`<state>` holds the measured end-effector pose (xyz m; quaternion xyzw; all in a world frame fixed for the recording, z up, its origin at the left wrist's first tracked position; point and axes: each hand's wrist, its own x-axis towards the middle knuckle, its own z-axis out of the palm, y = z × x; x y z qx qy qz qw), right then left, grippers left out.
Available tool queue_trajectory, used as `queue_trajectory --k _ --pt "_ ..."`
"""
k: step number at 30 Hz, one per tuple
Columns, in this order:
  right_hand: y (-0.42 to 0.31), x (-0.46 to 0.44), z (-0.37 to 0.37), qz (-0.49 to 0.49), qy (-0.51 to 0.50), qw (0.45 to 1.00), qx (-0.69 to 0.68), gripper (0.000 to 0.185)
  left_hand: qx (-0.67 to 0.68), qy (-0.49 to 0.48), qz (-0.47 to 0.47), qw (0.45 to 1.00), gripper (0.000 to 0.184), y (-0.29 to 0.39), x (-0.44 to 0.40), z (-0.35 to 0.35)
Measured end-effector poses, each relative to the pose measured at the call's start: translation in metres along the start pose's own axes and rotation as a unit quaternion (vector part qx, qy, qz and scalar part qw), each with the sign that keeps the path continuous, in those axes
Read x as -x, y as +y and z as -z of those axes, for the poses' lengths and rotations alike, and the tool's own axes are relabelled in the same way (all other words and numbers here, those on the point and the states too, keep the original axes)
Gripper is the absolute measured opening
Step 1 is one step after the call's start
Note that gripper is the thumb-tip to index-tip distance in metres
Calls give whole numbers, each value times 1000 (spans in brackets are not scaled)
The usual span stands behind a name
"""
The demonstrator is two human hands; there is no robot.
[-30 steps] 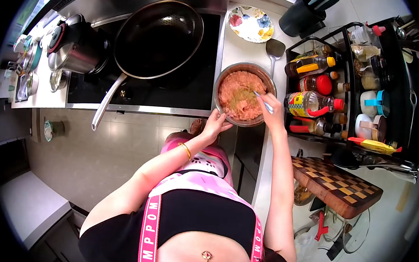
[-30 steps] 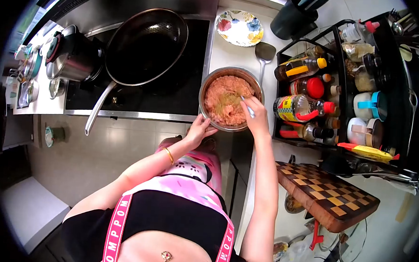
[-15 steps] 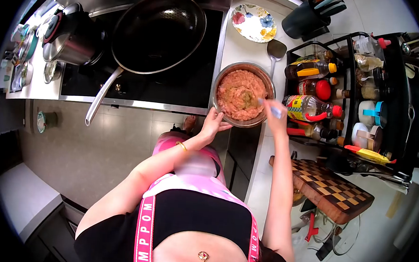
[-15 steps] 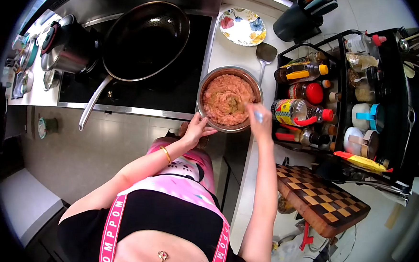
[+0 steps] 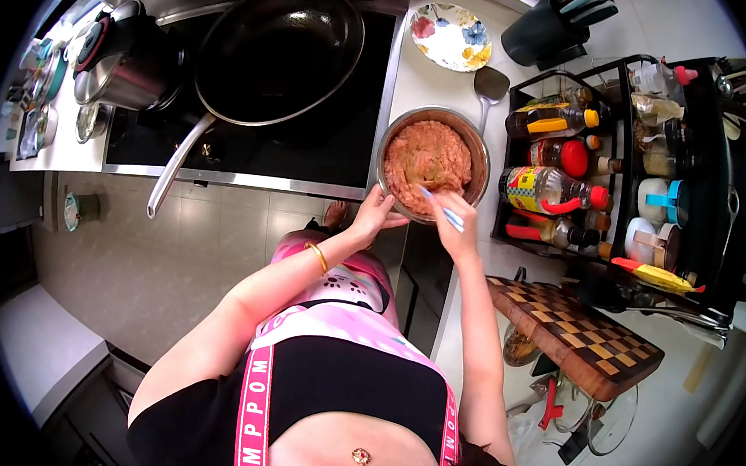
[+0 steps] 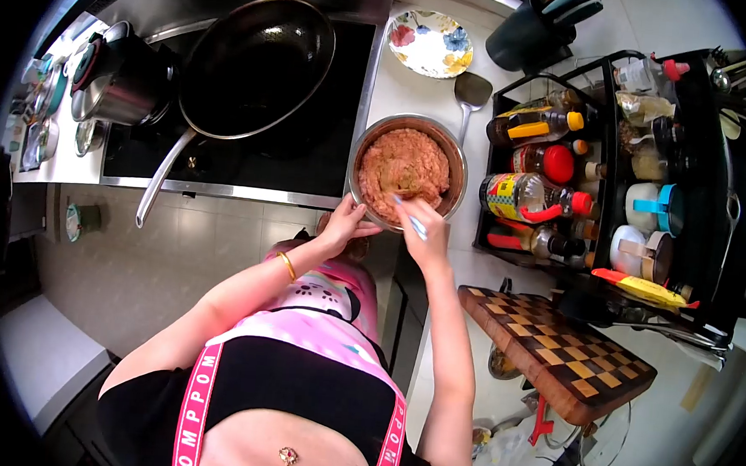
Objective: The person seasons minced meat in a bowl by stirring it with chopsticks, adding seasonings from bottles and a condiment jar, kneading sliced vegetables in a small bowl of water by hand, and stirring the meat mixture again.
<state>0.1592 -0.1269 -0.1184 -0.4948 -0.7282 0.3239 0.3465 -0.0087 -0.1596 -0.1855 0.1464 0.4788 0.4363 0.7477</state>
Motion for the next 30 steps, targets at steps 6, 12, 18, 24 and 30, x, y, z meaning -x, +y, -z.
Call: queue_trajectory --k 6,12,18,24,30 --pt "26 -28 21 -42 53 998 -1 9 -34 15 -4 999 19 1 -3 9" --pt "-9 -7 -19 -14 -23 999 -26 12 -42 -14 9 999 14 13 6 -1" --pt "24 -52 18 -4 55 998 20 11 -31 -5 4 999 10 8 2 7" --pt "-9 11 12 -45 -35 998 26 11 -34 -8 -2 999 11 8 0 4" --pt "22 -68 -11 73 19 997 -17 11 -52 -19 11 998 10 10 0 8"
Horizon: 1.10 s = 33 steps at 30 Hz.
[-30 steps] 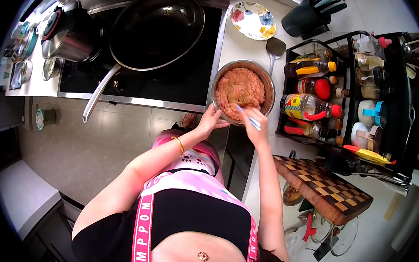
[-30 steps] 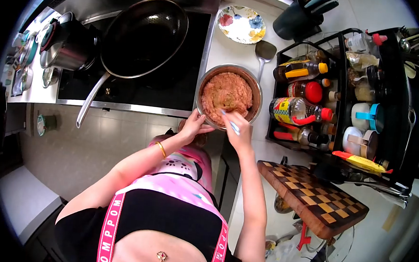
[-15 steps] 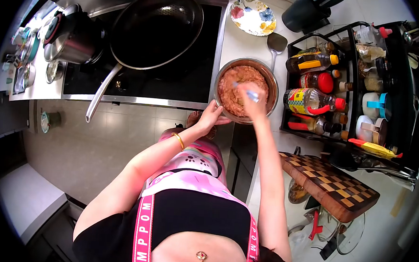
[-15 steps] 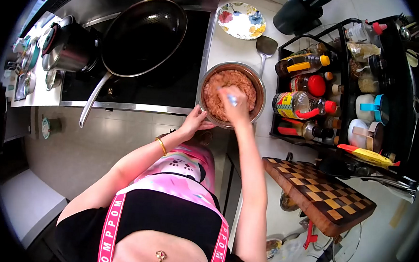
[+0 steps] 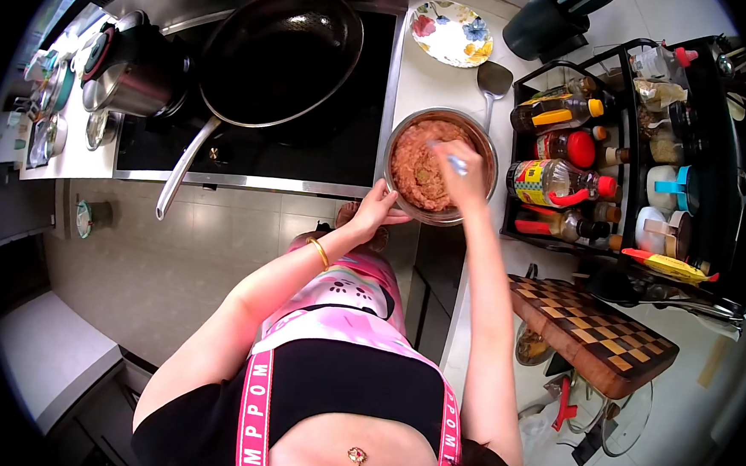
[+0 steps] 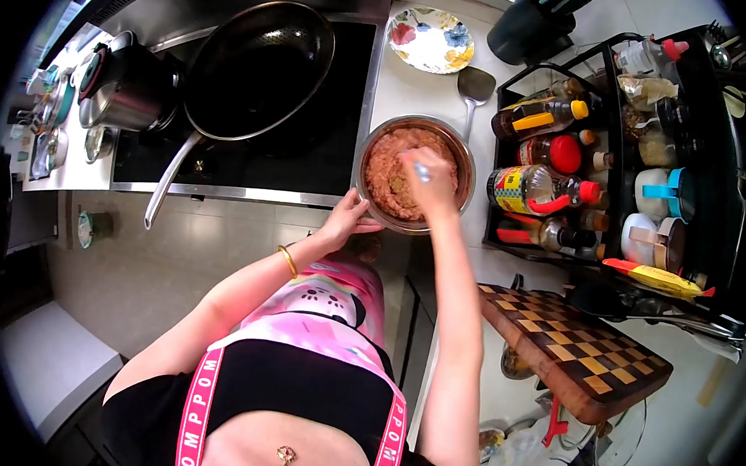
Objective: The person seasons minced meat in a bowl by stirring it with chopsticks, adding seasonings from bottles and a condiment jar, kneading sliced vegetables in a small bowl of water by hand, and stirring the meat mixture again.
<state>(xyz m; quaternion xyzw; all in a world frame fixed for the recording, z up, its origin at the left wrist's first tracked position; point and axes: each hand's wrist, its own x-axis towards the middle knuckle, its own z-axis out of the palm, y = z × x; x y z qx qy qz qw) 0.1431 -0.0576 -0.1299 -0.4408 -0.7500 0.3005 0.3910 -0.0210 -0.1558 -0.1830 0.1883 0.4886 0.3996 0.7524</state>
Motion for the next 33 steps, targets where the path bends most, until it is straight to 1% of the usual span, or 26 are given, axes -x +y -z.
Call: queue_trajectory --k 1,3,4,5,6,7,8,10,11,12,14,16,18,20,22,23,24,26,28,29,30,32,33 --pt "3 -1 16 -30 0 999 41 11 -1 0 -1 1000 10 0 0 1" --pt "9 21 46 -76 32 995 59 10 19 8 -3 1000 9 0 0 -1" --pt "9 38 55 -79 60 994 56 12 23 7 -5 1000 9 -1 -1 -2" --pt "13 59 58 -93 46 992 66 13 18 13 2 1000 8 -1 -1 -1" --pt "-4 74 57 -134 2 987 83 12 13 19 8 1000 8 -1 -3 -1" --pt "-10 84 43 -62 9 996 58 12 14 19 7 1000 8 -2 -5 -1" --pt "-38 83 33 -113 -26 992 54 10 15 14 5 1000 7 -3 -5 0" --pt "-47 69 2 -96 -35 994 -27 9 12 8 7 1000 6 -3 -3 1" --pt "-40 56 -9 -53 -48 997 -30 10 8 -1 8 1000 6 0 -2 1" --pt "-28 40 -14 -9 -36 999 -14 11 4 -10 9 1000 5 2 -1 1" --pt "-5 17 -7 6 5 1000 -12 11 -1 4 9 1000 5 -1 -3 5" --pt "-5 19 27 -55 13 997 53 12 6 8 -1 1000 5 -4 -6 8" --pt "8 52 49 -84 31 993 76 11 12 14 -7 1000 5 -5 -7 6" --pt "-6 82 44 -86 -8 993 85 11 17 20 -12 1000 5 -3 -8 2" --pt "-33 83 16 -78 -11 996 36 11 2 14 5 1000 7 3 -1 -3" --pt "-37 74 2 -62 -13 998 -14 11 0 14 8 1000 7 4 1 -4" --pt "-35 61 -7 -69 -31 997 -28 10 -8 16 12 1000 7 6 2 -5" --pt "-17 36 -9 -8 23 999 -45 9 -17 20 17 1000 7 5 1 -2" --pt "-6 34 12 -45 53 997 14 10 -8 23 4 1000 7 2 -2 3" --pt "-6 45 27 -81 56 995 26 10 -6 23 4 1000 7 2 -4 5" --pt "-7 58 40 -91 39 993 67 9 -4 22 2 1000 7 1 -4 5" --pt "-20 89 38 -92 -5 993 74 8 -1 19 1 1000 6 2 -4 2" --pt "-31 91 28 -87 -13 995 52 7 3 19 0 1000 7 4 -2 -2"
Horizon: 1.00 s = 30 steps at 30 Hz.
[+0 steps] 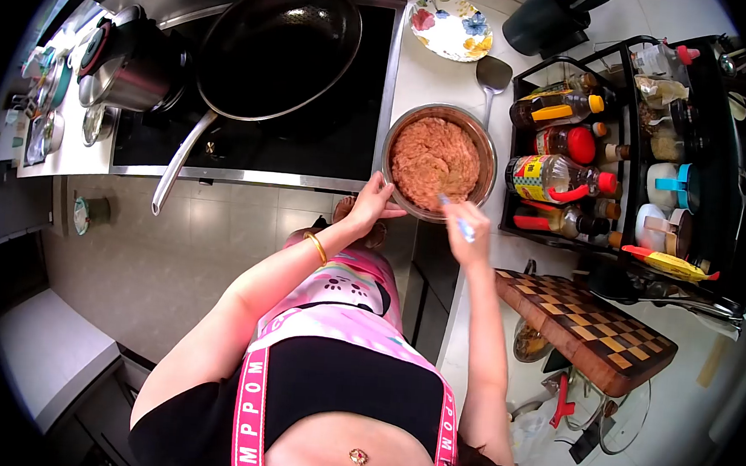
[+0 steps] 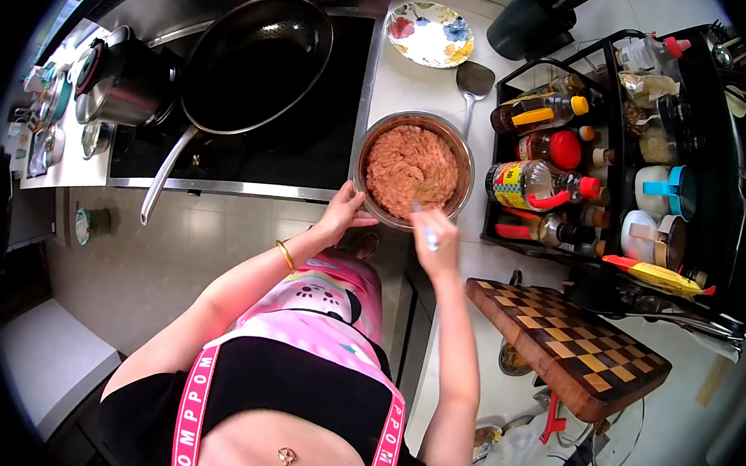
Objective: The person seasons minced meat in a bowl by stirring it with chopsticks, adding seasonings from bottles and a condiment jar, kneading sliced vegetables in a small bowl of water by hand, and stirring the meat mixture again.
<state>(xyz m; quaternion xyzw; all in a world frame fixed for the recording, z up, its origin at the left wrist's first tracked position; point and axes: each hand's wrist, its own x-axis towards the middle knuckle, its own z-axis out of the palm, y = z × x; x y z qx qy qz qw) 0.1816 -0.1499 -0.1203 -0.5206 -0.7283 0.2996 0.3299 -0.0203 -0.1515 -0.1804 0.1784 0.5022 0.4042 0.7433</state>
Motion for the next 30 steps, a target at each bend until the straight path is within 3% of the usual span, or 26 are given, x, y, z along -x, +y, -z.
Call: queue_trajectory --k 3,7,9,12,14,17,21,27,29,30 --pt "-13 -22 -38 59 -21 994 -89 8 -11 -1 8 1000 8 4 4 -2" --pt "14 -76 -24 75 36 996 -34 10 -28 3 15 999 10 -1 0 6" --pt "24 -66 9 1 39 999 7 12 -20 -1 7 1000 11 -2 -1 8" --pt "27 -16 20 -5 30 999 42 12 -14 -2 -1 1000 10 -3 -3 8" --pt "-1 -3 1 -52 -28 998 -14 12 -21 3 4 1000 8 -3 -3 8" --pt "-16 -40 -34 3 -48 996 -71 11 -17 -22 12 1000 10 1 -1 7" --pt "1 -99 -18 34 33 996 -75 11 -29 -17 13 999 15 -1 0 14" --pt "29 -11 15 -1 22 998 52 12 -10 9 15 1000 15 -4 -4 16" --pt "-10 0 -1 -88 -22 996 -8 13 -11 4 15 1000 14 -4 -2 15" --pt "-22 -4 -14 -57 -16 997 -39 13 -23 0 19 1000 11 1 1 12"
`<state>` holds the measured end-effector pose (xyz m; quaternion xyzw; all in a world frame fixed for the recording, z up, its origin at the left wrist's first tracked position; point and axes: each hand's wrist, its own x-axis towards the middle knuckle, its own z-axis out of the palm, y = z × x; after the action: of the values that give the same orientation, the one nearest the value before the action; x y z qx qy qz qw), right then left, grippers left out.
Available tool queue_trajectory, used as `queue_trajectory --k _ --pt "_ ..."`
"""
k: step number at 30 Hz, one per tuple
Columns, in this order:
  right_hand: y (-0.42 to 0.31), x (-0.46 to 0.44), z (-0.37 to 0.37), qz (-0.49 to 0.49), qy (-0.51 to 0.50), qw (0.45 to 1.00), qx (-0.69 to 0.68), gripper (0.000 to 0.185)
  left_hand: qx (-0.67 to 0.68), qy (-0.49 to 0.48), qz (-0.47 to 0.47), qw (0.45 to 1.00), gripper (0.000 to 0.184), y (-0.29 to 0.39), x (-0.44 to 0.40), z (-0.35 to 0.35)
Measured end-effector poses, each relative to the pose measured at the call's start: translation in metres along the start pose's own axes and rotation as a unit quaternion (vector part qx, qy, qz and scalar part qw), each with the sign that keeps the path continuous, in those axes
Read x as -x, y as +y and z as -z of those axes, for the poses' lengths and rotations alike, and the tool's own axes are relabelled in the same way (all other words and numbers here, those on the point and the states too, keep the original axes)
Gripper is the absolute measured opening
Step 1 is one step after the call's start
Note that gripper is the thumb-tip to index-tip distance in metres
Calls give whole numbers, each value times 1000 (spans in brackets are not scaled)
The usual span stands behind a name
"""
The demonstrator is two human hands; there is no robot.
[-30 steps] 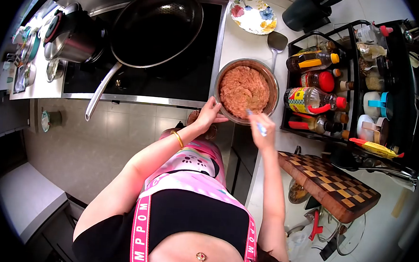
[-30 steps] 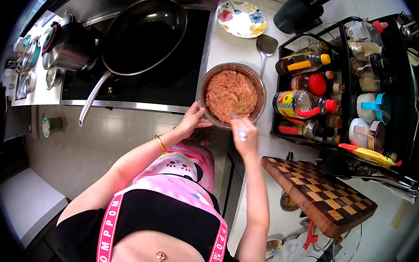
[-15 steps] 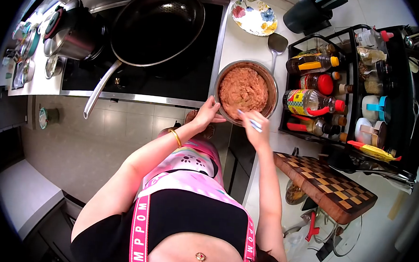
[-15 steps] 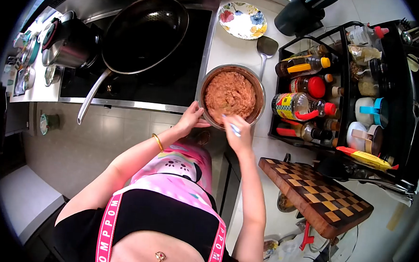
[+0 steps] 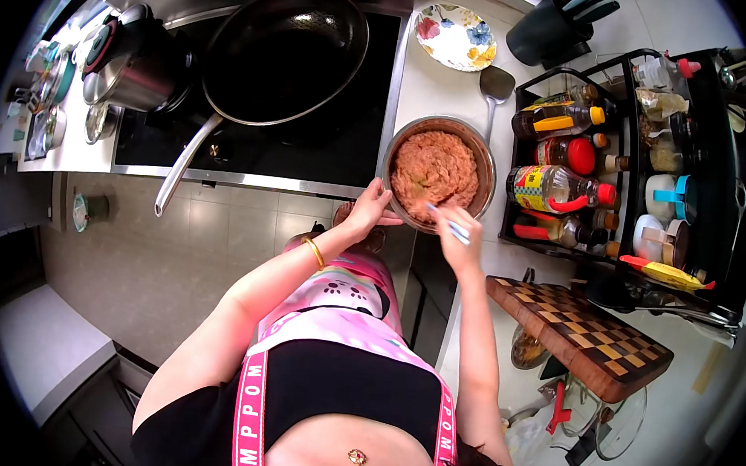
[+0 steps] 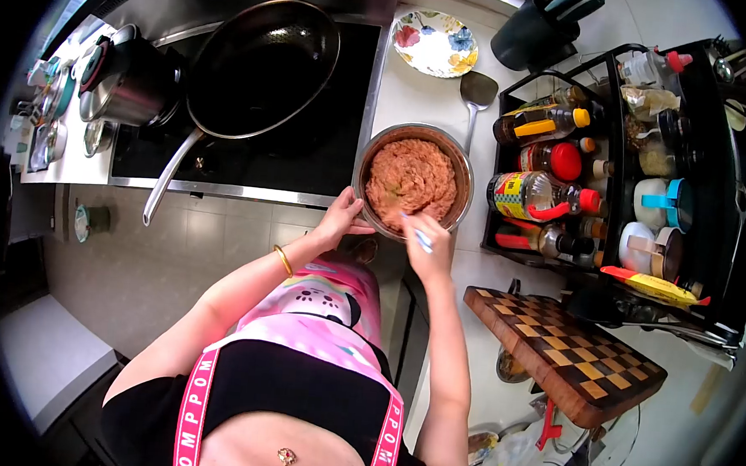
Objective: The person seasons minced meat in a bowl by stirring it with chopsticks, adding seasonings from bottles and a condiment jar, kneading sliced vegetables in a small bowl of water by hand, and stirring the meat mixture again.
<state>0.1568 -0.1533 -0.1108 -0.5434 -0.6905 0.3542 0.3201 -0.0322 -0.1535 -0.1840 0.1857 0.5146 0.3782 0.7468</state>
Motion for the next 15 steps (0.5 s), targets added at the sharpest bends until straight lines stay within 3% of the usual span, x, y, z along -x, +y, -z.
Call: queue_trajectory --k 3,9,11,15 --pt "8 -43 -32 96 24 994 -44 13 -12 -13 -2 1000 9 0 1 1" --pt "41 -47 32 70 111 990 42 10 -11 2 -5 1000 15 -5 -4 6" --pt "41 -12 29 43 56 996 60 10 -7 8 -1 1000 15 -2 -4 1" --pt "5 -16 -21 44 7 998 -50 11 -20 -19 0 1000 12 1 -1 0"
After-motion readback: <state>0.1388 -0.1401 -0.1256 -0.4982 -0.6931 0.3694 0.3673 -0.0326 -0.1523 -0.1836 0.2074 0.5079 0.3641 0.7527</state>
